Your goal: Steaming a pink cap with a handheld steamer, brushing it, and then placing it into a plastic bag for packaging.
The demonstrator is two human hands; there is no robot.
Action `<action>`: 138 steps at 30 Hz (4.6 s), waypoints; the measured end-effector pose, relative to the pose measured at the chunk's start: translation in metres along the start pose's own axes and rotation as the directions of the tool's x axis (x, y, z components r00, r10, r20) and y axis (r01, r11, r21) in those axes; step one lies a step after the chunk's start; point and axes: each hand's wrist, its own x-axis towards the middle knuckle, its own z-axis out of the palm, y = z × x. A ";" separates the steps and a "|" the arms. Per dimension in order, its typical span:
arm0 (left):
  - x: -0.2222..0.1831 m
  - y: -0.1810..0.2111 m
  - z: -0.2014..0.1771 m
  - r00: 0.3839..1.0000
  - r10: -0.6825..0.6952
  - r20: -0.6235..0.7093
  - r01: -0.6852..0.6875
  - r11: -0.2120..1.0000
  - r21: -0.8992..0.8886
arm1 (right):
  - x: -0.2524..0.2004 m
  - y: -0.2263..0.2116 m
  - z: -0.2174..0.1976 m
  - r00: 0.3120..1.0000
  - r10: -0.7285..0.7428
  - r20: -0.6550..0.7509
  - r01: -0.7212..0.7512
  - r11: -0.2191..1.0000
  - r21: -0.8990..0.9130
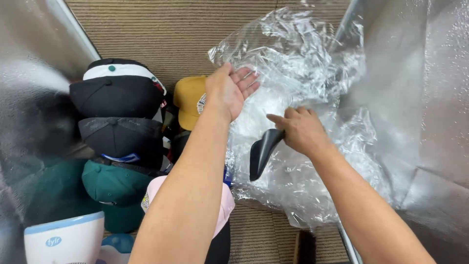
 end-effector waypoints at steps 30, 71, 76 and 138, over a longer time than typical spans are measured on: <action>-0.345 0.052 -0.206 0.800 0.545 -0.250 -0.483 0.833 0.271 | 0.052 0.099 0.064 0.801 0.471 0.370 -0.494 0.869 -0.036; -0.465 -0.093 -0.326 0.635 0.115 -0.764 0.148 0.952 0.267 | -0.385 -0.135 0.023 0.620 -0.061 0.782 -0.740 -0.376 0.558; -0.478 -0.093 -0.261 0.955 0.211 -0.208 0.056 0.561 0.826 | -0.382 -0.150 0.008 0.541 -0.069 0.838 -0.812 -0.299 0.500; -0.397 -0.133 -0.385 0.817 0.221 -0.532 0.563 -0.109 0.819 | -0.351 -0.134 0.045 0.659 0.538 0.525 -0.746 0.553 0.371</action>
